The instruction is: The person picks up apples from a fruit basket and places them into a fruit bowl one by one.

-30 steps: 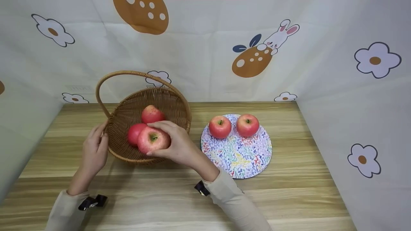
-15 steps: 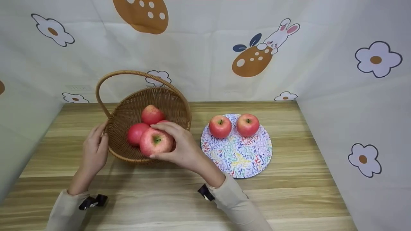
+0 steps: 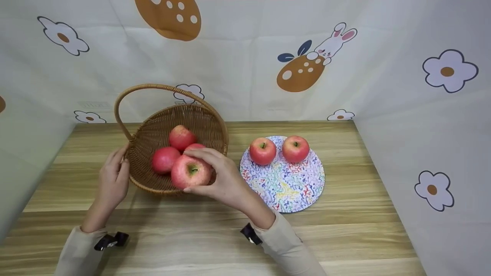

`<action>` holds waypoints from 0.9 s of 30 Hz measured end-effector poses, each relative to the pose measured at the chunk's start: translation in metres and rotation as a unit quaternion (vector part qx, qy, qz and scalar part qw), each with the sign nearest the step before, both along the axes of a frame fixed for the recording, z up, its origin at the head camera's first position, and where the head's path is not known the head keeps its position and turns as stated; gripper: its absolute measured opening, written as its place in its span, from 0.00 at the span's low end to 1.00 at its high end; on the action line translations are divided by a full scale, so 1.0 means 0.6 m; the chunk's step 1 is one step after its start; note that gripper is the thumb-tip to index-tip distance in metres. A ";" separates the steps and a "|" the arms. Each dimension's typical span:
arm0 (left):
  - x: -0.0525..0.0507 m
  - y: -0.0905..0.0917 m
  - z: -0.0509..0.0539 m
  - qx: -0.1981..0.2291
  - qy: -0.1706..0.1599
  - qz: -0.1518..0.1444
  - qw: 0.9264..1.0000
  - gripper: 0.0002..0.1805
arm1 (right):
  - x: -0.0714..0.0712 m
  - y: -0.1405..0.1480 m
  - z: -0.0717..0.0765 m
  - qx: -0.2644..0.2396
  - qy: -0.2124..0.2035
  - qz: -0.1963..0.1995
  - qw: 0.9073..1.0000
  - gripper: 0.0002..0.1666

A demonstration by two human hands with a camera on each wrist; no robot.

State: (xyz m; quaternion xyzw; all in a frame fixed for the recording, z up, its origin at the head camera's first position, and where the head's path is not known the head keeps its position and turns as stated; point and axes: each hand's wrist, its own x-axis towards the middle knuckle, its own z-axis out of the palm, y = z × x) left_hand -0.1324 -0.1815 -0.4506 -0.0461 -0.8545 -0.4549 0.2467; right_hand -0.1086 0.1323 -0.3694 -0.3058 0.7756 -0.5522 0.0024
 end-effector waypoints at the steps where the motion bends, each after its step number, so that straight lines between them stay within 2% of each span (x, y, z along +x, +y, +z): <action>1: -0.001 0.000 0.000 0.000 0.001 0.000 1.000 0.27 | 0.001 0.001 0.000 0.001 0.004 -0.001 1.000 0.41; 4: -0.002 0.001 -0.001 0.000 0.003 0.000 1.000 0.27 | 0.004 0.004 0.000 0.002 0.011 -0.005 1.000 0.40; 15: 0.000 0.002 -0.001 -0.008 0.003 0.006 1.000 0.27 | 0.019 0.017 0.002 -0.011 -0.014 -0.009 1.000 0.41; 27: 0.000 0.001 0.001 -0.002 0.003 0.001 1.000 0.27 | 0.029 0.033 -0.003 -0.019 -0.015 -0.019 1.000 0.42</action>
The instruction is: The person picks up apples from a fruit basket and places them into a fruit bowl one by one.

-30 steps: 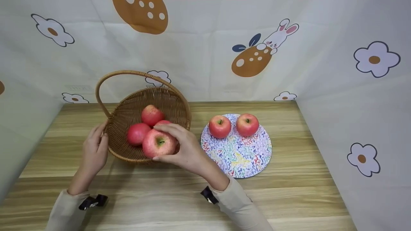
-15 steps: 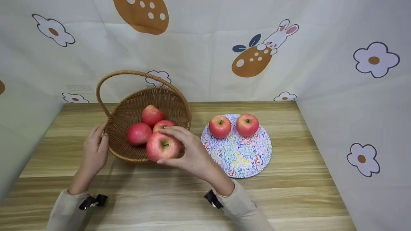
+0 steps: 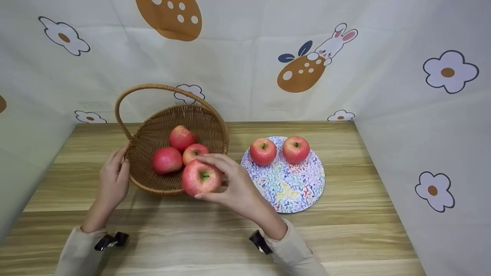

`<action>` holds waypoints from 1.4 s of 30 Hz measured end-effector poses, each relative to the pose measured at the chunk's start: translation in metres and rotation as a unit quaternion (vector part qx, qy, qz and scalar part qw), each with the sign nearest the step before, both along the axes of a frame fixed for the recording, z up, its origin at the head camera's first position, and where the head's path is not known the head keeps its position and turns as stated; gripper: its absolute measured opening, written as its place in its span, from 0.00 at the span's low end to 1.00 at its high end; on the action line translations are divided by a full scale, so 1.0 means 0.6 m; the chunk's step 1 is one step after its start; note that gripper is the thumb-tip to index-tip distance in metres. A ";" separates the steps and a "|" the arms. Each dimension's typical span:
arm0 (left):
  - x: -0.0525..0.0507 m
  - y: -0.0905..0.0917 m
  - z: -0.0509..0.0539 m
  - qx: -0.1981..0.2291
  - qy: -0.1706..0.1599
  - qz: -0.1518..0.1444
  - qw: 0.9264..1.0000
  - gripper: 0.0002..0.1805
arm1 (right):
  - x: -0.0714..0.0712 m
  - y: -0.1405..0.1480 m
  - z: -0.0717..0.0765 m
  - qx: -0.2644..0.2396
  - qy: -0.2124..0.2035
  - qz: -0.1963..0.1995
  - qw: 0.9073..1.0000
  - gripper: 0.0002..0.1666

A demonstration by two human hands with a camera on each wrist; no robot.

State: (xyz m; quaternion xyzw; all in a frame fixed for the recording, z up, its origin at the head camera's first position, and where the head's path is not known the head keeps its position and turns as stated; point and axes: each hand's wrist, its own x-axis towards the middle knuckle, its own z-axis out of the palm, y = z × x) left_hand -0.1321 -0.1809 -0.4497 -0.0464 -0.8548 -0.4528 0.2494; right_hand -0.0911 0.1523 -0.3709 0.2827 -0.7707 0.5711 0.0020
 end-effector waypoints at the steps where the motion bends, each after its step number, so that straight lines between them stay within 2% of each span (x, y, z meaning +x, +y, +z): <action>1: 0.000 0.000 0.000 0.000 0.000 0.000 1.000 0.27 | 0.001 0.001 -0.001 0.000 -0.002 -0.001 1.000 0.42; 12: 0.002 0.001 0.001 -0.010 -0.004 0.004 1.000 0.27 | 0.009 0.014 -0.006 0.027 0.018 -0.021 0.999 0.42; 21: 0.001 0.002 0.000 -0.014 -0.004 0.006 1.000 0.27 | 0.014 0.026 -0.006 0.031 -0.004 -0.029 0.999 0.43; 42: 0.002 0.001 0.000 -0.002 -0.006 0.003 1.000 0.27 | 0.011 0.065 -0.015 0.024 -0.021 -0.063 0.997 0.44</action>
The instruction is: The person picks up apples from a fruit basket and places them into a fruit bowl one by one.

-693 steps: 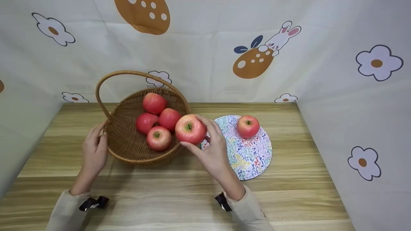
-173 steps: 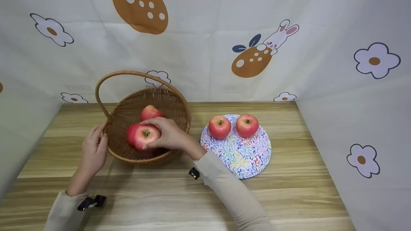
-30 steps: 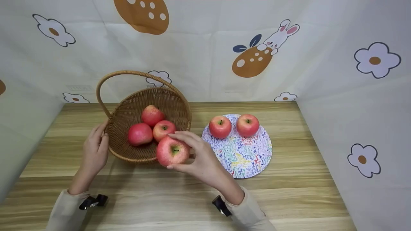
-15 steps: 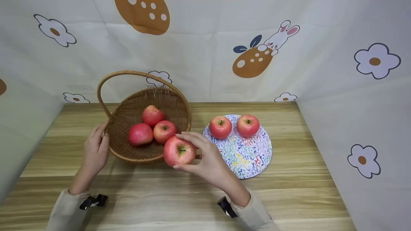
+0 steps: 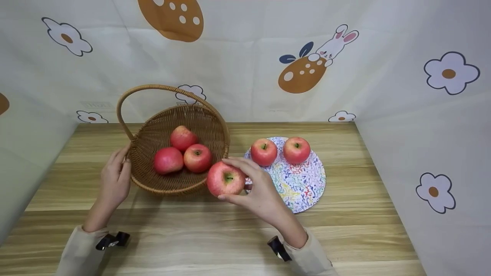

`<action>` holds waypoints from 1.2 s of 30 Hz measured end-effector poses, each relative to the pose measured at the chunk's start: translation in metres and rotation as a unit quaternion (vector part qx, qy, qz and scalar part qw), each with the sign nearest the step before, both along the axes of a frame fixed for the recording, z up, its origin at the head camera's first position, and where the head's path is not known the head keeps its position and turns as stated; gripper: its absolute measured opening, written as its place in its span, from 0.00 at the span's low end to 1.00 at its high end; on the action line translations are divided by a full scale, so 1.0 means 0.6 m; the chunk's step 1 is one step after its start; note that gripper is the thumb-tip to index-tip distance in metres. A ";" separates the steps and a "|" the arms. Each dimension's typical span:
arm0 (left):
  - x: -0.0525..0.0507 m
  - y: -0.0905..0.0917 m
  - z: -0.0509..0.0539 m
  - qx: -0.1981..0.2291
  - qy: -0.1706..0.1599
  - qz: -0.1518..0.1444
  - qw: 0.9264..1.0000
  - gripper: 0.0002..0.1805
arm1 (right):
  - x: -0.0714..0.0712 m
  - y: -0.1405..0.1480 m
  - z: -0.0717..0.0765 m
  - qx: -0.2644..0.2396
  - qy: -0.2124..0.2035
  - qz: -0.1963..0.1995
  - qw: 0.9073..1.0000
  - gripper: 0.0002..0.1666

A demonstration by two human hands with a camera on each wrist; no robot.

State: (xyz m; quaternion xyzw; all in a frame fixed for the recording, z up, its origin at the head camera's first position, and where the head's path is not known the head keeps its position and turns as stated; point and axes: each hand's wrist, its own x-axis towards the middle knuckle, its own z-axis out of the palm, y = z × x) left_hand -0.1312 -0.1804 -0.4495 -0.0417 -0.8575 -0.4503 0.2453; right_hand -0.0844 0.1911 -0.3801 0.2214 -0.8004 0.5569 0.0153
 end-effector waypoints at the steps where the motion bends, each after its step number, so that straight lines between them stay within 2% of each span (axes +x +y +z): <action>1: 0.000 0.000 0.000 0.000 -0.001 0.000 1.000 0.27 | 0.000 0.002 0.000 0.002 -0.001 -0.003 1.000 0.44; 11: -0.001 0.002 0.000 0.004 -0.002 0.002 1.000 0.27 | -0.004 0.028 -0.003 0.013 -0.005 -0.042 0.999 0.45; 24: 0.001 0.002 0.001 0.008 -0.002 -0.001 1.000 0.27 | -0.008 0.052 -0.006 0.016 -0.015 -0.066 0.998 0.46; 36: -0.001 0.002 -0.002 0.006 0.003 0.000 1.000 0.27 | -0.007 0.068 -0.010 0.014 -0.005 -0.082 0.997 0.44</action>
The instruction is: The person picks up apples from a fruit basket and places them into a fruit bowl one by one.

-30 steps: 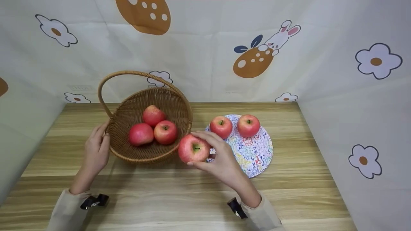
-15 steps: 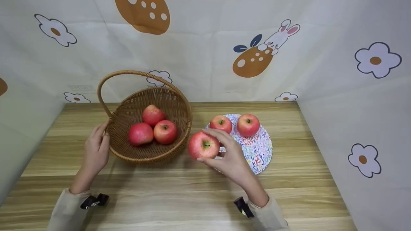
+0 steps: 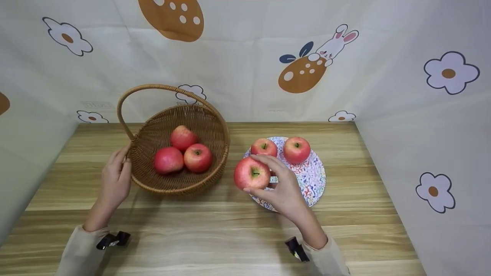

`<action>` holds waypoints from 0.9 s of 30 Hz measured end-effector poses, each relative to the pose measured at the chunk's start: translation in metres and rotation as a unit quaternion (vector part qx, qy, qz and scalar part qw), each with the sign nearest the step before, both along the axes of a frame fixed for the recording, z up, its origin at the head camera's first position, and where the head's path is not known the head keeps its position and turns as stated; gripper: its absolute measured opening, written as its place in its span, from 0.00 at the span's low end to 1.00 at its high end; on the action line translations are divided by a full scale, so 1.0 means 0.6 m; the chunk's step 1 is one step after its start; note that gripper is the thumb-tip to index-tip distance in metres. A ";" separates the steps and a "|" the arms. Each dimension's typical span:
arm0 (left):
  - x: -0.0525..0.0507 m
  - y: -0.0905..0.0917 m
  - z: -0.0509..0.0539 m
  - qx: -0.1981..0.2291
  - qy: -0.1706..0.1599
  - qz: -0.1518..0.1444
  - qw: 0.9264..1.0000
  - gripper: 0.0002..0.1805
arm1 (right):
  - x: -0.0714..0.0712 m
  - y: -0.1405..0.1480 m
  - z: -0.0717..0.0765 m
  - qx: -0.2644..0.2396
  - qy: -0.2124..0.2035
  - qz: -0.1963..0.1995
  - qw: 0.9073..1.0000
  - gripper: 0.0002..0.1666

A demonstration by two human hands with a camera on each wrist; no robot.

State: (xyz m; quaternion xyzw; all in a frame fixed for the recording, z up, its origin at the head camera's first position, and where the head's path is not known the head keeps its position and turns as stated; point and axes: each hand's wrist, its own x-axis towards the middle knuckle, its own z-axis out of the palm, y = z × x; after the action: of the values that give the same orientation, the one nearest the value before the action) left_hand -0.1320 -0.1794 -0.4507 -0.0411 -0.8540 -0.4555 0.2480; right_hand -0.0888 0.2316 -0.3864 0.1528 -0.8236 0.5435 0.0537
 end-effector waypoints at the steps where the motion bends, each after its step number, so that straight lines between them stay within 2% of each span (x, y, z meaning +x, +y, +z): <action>1: 0.000 0.000 0.000 0.000 0.000 0.000 1.000 0.27 | 0.000 0.001 0.000 0.000 -0.003 -0.002 1.000 0.44; 27: 0.003 0.000 0.002 -0.006 -0.002 0.001 1.000 0.27 | -0.009 0.029 -0.004 0.004 -0.040 -0.025 0.999 0.42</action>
State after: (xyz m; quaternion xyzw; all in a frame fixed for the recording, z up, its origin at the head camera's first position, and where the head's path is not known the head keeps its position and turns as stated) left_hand -0.1304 -0.1797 -0.4493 -0.0406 -0.8573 -0.4501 0.2464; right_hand -0.0943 0.2492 -0.3888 0.1111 -0.8310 0.5440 0.0338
